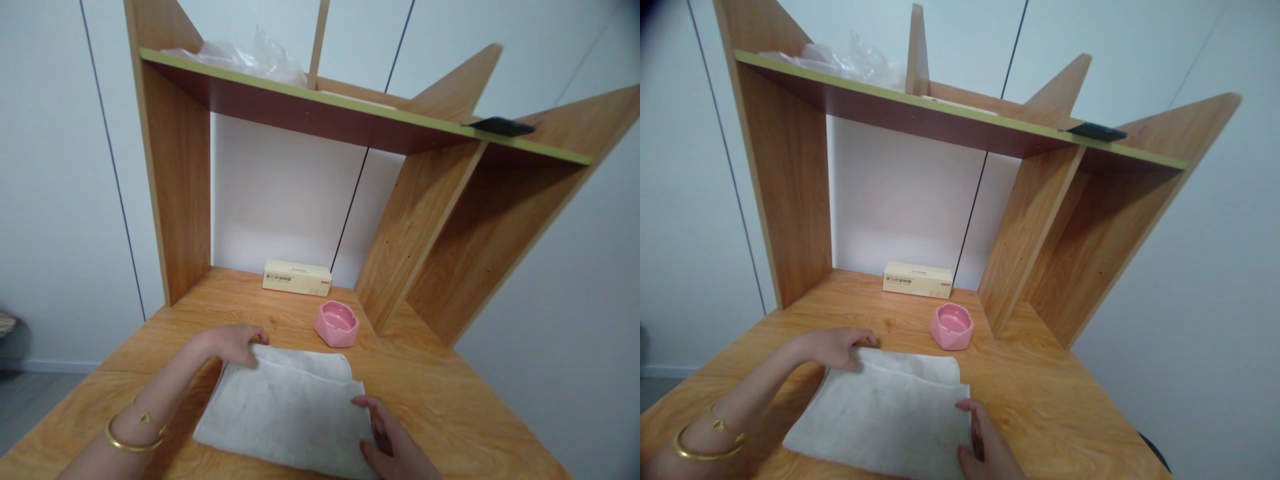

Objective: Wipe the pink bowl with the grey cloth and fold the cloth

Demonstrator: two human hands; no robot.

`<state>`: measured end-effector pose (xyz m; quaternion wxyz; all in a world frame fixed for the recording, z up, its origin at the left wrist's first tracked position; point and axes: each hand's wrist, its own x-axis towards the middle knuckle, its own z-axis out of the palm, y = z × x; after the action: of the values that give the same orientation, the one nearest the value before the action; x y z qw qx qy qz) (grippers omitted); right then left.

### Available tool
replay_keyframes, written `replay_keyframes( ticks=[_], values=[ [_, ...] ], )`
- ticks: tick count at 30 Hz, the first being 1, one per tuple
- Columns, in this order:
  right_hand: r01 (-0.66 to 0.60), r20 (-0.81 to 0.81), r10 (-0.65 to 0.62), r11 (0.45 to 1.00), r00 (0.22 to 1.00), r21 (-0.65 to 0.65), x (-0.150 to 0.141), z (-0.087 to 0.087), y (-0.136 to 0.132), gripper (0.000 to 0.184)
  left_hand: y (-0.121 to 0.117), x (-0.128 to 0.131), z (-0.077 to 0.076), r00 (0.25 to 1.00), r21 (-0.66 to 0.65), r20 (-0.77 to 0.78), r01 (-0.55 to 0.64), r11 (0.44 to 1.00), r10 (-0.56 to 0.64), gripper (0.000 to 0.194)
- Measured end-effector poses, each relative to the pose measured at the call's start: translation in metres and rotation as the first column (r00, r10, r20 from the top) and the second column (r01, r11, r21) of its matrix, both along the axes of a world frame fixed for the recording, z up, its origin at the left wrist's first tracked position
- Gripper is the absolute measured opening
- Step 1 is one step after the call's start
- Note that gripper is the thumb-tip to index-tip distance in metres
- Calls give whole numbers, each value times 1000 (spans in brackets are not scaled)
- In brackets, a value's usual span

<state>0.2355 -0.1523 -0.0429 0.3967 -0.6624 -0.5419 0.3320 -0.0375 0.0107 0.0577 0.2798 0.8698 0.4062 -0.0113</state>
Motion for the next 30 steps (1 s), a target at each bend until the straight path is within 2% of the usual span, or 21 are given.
replay_keyframes(
  ticks=[2,4,6,8,10,13,16,19,23,26,30],
  values=[
    [68,82,-70,997,994,22,3,-4,0,47,-2,-5,-1,995,122,-26,-88,989,92,49],
    [138,110,-145,988,983,67,4,-3,5,48,-6,-9,-2,988,285,5,-149,947,154,42],
    [200,100,-211,974,972,110,5,2,14,49,-9,-12,-2,991,360,71,-132,924,114,32],
    [227,110,-242,964,964,139,5,7,24,48,-12,-13,-3,993,327,112,-66,943,30,26],
    [224,161,-250,960,955,166,3,11,33,46,-13,-14,-6,995,270,101,-29,962,1,27],
    [195,247,-254,951,935,242,-2,17,38,40,-12,-15,-14,998,243,45,-57,968,48,27],
    [164,269,-252,937,930,309,-6,24,38,34,-12,-17,-19,998,231,19,-67,971,64,17],
    [157,264,-241,940,934,303,-7,34,38,28,-11,-23,-16,997,203,62,-67,977,55,10],
    [186,342,-264,951,902,245,-8,47,47,18,-5,-29,-5,992,191,95,-100,976,83,12],
    [173,453,-243,966,858,191,-12,55,59,15,0,-28,-4,987,264,22,-159,951,159,11],
    [69,602,-178,977,778,200,-18,61,63,19,-3,-23,-11,955,454,-22,-254,854,296,17]
  ],
)
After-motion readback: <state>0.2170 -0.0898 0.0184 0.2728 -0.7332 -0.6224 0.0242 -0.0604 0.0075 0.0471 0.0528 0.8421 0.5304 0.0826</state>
